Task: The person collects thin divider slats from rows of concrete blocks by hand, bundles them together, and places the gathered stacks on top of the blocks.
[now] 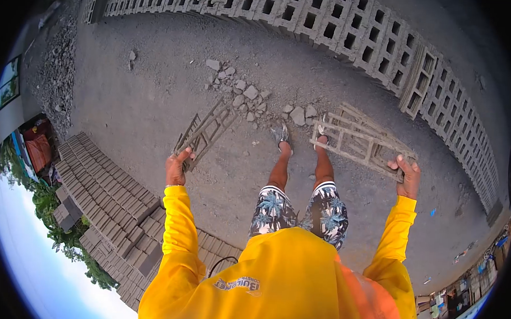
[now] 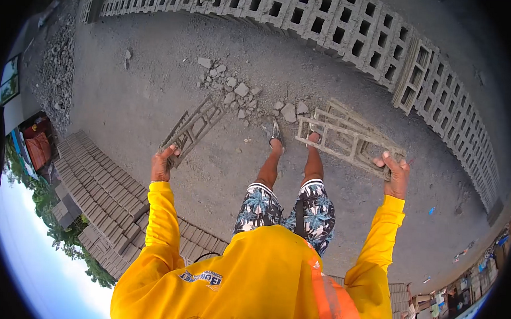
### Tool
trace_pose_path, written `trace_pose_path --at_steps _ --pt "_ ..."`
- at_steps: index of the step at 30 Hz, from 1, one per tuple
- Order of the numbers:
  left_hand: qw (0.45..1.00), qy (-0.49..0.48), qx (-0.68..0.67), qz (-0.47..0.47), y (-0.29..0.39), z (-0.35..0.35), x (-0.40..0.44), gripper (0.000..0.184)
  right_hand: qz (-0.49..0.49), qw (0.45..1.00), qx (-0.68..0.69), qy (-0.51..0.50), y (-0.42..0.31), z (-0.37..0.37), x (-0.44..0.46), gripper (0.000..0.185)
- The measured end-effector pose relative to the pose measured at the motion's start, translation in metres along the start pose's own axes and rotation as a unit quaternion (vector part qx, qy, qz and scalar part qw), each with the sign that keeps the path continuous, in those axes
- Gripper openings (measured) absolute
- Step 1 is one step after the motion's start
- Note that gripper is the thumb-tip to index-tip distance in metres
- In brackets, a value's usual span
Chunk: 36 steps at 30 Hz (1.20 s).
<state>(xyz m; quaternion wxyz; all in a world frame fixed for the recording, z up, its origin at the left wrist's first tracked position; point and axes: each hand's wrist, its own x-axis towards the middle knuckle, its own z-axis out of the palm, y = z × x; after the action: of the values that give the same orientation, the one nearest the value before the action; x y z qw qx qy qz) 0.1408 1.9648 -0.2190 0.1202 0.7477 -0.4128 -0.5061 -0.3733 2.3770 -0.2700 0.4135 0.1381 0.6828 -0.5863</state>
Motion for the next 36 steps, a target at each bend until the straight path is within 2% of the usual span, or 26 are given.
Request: trace_pose_path --at_steps 2,4,5,7,9,11,12,14,15,17,18,19,21,22,25,26,27,30,32,35,36 --pt "0.999 0.034 -0.022 0.009 -0.010 -0.092 0.013 0.032 -0.018 0.996 -0.054 0.068 -0.040 -0.061 -0.019 0.025" --pt "0.994 0.104 -0.044 0.012 0.005 -0.130 0.003 0.029 -0.050 0.982 -0.131 0.123 -0.080 -0.095 -0.039 0.025" --pt "0.993 0.103 -0.057 0.020 0.009 -0.133 -0.001 0.028 -0.059 0.974 -0.165 0.144 -0.101 -0.101 -0.046 0.025" --pt "0.990 0.105 -0.082 0.039 0.016 -0.134 -0.003 0.025 -0.073 0.970 -0.167 0.162 -0.119 -0.124 -0.032 0.029" --pt "0.992 0.110 -0.067 0.019 -0.001 -0.115 0.016 0.020 -0.117 0.928 -0.256 0.243 -0.114 -0.138 0.000 0.030" --pt "0.991 0.130 0.036 0.015 -0.017 -0.066 0.019 0.016 -0.183 0.880 -0.302 0.317 -0.093 -0.126 0.038 0.031" --pt "0.991 0.128 0.037 0.004 -0.018 -0.027 0.012 0.013 -0.224 0.856 -0.308 0.350 -0.073 -0.115 0.059 0.031" --pt "0.997 0.058 0.051 -0.011 -0.036 0.032 0.008 0.013 -0.265 0.828 -0.361 0.337 -0.030 -0.049 0.075 0.031" --pt "0.999 0.034 0.001 -0.023 -0.038 0.070 0.002 0.010 -0.234 0.859 -0.337 0.307 -0.014 0.021 0.055 0.031" --pt "0.997 -0.042 -0.047 -0.048 -0.019 0.142 -0.024 0.015 -0.204 0.898 -0.351 0.171 0.064 0.106 0.034 0.038" --pt "0.987 -0.113 -0.092 -0.061 -0.012 0.171 -0.034 0.017 -0.170 0.897 -0.401 0.069 0.093 0.154 0.000 0.041" --pt "0.970 -0.184 -0.139 -0.072 -0.006 0.192 -0.042 0.019 -0.156 0.920 -0.353 -0.070 0.118 0.190 -0.033 0.042" --pt "0.936 -0.259 -0.231 -0.063 0.003 0.210 -0.061 0.019 -0.081 0.902 -0.336 -0.258 0.126 0.208 -0.062 0.045" --pt "0.911 -0.297 -0.281 -0.054 0.006 0.219 -0.065 0.019 0.003 0.925 -0.225 -0.305 0.102 0.212 -0.061 0.047" --pt "0.946 -0.277 -0.163 -0.045 -0.018 0.181 -0.075 0.023 -0.013 0.896 -0.308 -0.319 0.075 0.204 -0.054 0.049" --pt "0.954 -0.275 -0.118 -0.020 -0.020 0.180 -0.066 0.024 -0.061 0.889 -0.331 -0.311 0.075 0.208 -0.050 0.047" --pt "0.952 -0.280 -0.119 -0.038 -0.019 0.174 -0.070 0.025 -0.110 0.879 -0.352 -0.302 0.082 0.215 -0.047 0.046" --pt "0.952 -0.277 -0.121 -0.054 -0.027 0.155 -0.076 0.029 -0.138 0.880 -0.381 -0.248 0.098 0.234 -0.055 0.041" --pt "0.940 -0.307 -0.130 -0.070 -0.035 0.150 -0.082 0.032 -0.065 0.908 -0.348 -0.224 0.076 0.257 -0.080 0.040" --pt "0.912 -0.353 -0.183 -0.098 -0.057 0.172 -0.091 0.030 -0.212 0.921 -0.281 -0.163 0.124 0.264 -0.089 0.035" --pt "0.903 -0.356 -0.215 -0.105 -0.056 0.179 -0.096 0.029 -0.218 0.922 -0.287 -0.143 0.125 0.266 -0.094 0.033"
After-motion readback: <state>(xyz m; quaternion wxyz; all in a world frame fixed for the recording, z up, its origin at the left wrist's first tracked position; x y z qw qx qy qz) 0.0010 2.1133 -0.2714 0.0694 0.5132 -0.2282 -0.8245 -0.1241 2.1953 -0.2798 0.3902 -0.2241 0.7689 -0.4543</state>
